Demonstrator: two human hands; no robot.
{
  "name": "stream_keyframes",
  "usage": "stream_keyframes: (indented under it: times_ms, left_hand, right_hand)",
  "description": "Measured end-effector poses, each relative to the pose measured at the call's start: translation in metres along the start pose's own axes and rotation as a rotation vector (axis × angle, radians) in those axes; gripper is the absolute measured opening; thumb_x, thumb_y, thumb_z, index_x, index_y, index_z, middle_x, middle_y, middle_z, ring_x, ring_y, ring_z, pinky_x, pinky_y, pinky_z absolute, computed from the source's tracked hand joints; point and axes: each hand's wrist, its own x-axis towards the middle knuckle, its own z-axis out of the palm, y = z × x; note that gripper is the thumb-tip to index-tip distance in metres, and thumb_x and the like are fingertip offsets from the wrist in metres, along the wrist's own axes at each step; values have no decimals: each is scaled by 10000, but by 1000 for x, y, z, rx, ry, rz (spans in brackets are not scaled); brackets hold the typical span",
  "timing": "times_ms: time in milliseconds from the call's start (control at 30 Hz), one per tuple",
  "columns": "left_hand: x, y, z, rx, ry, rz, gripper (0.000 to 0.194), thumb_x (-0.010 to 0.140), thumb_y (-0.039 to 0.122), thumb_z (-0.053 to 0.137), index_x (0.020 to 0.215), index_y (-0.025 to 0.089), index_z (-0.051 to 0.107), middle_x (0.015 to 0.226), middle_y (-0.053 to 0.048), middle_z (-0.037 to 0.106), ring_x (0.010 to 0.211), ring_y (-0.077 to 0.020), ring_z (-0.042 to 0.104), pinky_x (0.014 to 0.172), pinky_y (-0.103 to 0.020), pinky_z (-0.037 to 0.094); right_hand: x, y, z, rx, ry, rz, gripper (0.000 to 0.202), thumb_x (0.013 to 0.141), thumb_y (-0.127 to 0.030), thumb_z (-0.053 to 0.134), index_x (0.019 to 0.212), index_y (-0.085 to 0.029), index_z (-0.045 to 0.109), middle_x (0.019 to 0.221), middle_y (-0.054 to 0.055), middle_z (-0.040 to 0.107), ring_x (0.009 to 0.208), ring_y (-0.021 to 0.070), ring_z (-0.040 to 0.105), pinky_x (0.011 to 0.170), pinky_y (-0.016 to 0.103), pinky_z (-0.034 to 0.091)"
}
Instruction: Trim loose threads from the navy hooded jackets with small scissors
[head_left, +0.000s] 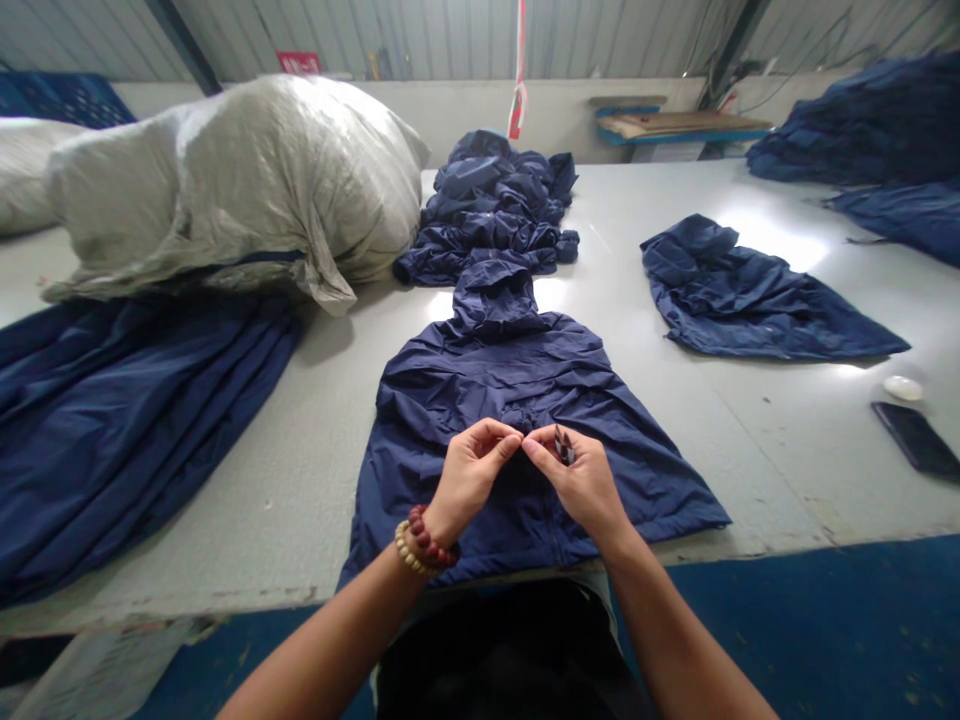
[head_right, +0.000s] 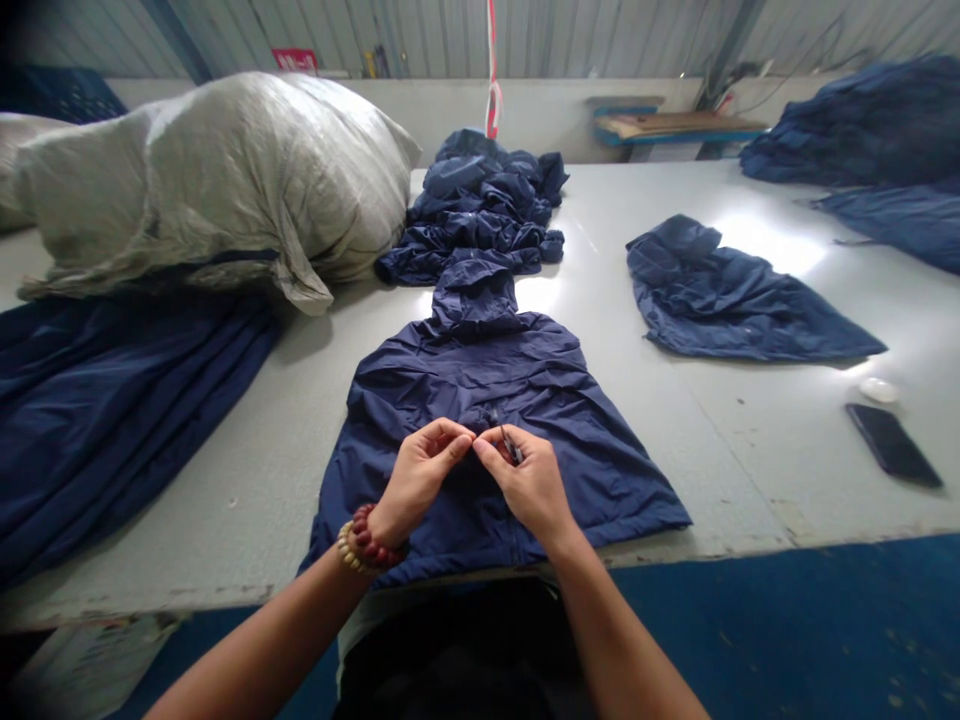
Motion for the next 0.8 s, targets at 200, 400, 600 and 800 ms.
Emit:
stream_keyframes:
  times_ms: [200,400,600,800]
  left_hand:
    - [-1,-7,-5,53,6,10,293,876,438,845,935,168,750,919,-22,734,871,-154,649,868,-269,499]
    - [-8,-3,-3,-23,19,-51,296,845,437,876,880,165,765,872,-8,719,838,-133,618,857,-247,479]
    - [-13,-4,0,-168,-11,-134,290,832,435,895,902,174,788,907,-13,729,857,-130,622,864,-244,473]
    - [-14,-8,-1,-168,-16,-135,288,832,432,896,902,171,796,909,-16,737,855,-130,626,865,-242,480]
  right_hand:
    - [-3,9,-5,26,2,23,327,967,-485,715,879,-171,719,672,-36,494,607,116,402,565,275,319]
    - [-9,11,-2,78,-34,42,340,966,-503,721,909,-168,725,690,-33,514,616,115,410,568,272,317]
    - [-13,9,3,124,-92,69,364,912,-520,787,988,-164,793,656,-48,466,594,106,362,550,270,283]
    - [-12,15,6,155,-101,58,363,926,-512,772,915,-149,780,692,-18,550,628,115,409,585,277,313]
